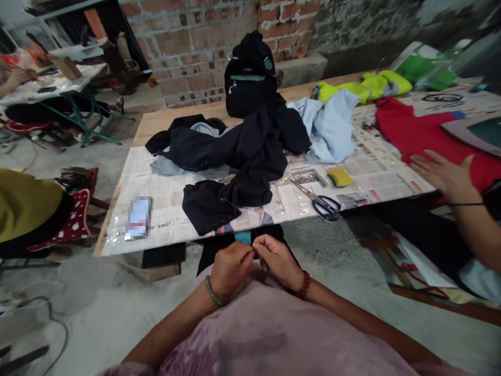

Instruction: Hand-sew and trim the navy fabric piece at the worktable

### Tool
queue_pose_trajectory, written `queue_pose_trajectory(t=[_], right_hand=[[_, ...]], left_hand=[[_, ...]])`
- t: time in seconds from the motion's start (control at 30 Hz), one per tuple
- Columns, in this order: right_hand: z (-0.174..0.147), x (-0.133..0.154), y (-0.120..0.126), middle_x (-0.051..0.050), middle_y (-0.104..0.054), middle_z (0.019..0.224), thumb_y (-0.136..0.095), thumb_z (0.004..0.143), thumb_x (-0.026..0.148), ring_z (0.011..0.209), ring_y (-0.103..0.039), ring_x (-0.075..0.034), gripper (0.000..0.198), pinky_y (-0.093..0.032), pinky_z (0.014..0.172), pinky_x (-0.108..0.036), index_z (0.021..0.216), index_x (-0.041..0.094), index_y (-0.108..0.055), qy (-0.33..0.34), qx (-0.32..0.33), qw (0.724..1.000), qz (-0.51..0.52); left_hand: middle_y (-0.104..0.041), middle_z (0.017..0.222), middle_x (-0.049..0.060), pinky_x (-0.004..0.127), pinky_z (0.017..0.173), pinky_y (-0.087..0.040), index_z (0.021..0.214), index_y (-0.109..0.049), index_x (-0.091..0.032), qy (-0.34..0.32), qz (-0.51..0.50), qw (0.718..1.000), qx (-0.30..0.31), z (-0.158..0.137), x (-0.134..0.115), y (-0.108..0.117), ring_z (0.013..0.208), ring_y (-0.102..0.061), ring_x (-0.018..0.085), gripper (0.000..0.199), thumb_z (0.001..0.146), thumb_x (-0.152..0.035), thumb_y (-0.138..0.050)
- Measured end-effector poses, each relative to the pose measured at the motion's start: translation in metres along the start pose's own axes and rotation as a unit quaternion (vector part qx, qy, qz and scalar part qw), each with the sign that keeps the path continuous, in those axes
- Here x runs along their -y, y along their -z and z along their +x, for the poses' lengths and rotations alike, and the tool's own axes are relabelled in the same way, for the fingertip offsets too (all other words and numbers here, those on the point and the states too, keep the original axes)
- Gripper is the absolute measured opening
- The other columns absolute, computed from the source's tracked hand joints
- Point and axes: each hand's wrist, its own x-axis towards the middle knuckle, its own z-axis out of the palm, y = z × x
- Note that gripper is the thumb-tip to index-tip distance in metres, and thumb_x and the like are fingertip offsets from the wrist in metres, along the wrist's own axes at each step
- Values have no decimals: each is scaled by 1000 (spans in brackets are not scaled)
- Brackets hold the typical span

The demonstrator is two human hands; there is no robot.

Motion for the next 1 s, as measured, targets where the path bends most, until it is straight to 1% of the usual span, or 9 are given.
queue_pose_trajectory(t=[0.1, 0.17, 0.3, 0.43, 0.57, 0.67, 0.8, 0.9, 1.0], right_hand=[[-2, 2, 4, 9, -39, 45, -57, 73, 38, 34, -31, -3, 22, -22, 33, -16, 71, 18, -48, -37, 21, 996, 82], [-3, 3, 8, 10, -40, 47, -59, 72, 40, 33, -29, -3, 25, -20, 34, -16, 72, 18, -47, -55, 46, 988, 136], [-6, 0, 14, 10, -41, 49, -61, 73, 40, 33, -29, -2, 27, -21, 36, -16, 72, 18, -46, -68, 82, 974, 198], [-7, -3, 15, 10, -41, 47, -61, 73, 40, 33, -30, -2, 27, -21, 35, -16, 72, 18, -47, -65, 67, 978, 186], [-6, -3, 14, 9, -41, 46, -62, 72, 41, 33, -29, -2, 27, -19, 34, -16, 74, 17, -48, -63, 60, 982, 168], [-6, -1, 13, 9, -41, 47, -61, 72, 42, 33, -29, -2, 29, -20, 34, -16, 72, 17, -48, -67, 60, 983, 161], [-6, -1, 13, 9, -41, 47, -61, 71, 43, 33, -29, -2, 30, -20, 33, -15, 70, 17, -48, -75, 62, 983, 154], [-6, -1, 14, 9, -42, 46, -62, 71, 42, 32, -29, -2, 29, -19, 32, -15, 70, 16, -48, -81, 59, 983, 151], [-5, -1, 16, 9, -42, 46, -62, 71, 41, 32, -30, -2, 29, -20, 32, -15, 71, 16, -48, -91, 56, 982, 156]], left_hand=[[-64, 73, 3, 21, 65, -42, 75, -65, -18, 23, -66, 998, 0, -2, 5, 1, 68, -57, 11, 17, 81, -21, -49], [-63, 71, 2, 20, 63, -42, 76, -65, -18, 56, -112, 992, -4, -4, 8, 2, 66, -56, 11, 14, 79, -22, -52], [-61, 66, 0, 19, 53, -40, 72, -65, -16, 145, -220, 965, 17, -6, 11, 4, 57, -52, 9, 13, 74, -26, -57], [-57, 61, -2, 18, 44, -35, 72, -64, -16, 206, -304, 929, 45, -3, 10, 6, 47, -46, 6, 15, 72, -29, -58], [-48, 46, -5, 17, 37, -26, 81, -63, -15, 273, -380, 880, 79, 3, 5, 7, 38, -39, 5, 24, 73, -36, -56], [-45, 40, -6, 16, 35, -20, 77, -62, -14, 292, -425, 849, 115, 7, 1, 6, 33, -36, 4, 30, 75, -42, -52], [-43, 35, -7, 16, 33, -17, 73, -62, -13, 303, -445, 828, 157, 11, -1, 1, 30, -34, 3, 31, 73, -43, -56], [-49, 41, -5, 16, 32, -16, 72, -62, -12, 312, -480, 804, 162, 13, 1, -4, 30, -37, 2, 27, 70, -39, -60], [-62, 63, -1, 16, 29, -14, 70, -59, -12, 321, -535, 766, 158, 13, 5, -9, 31, -41, 1, 23, 66, -34, -64]])
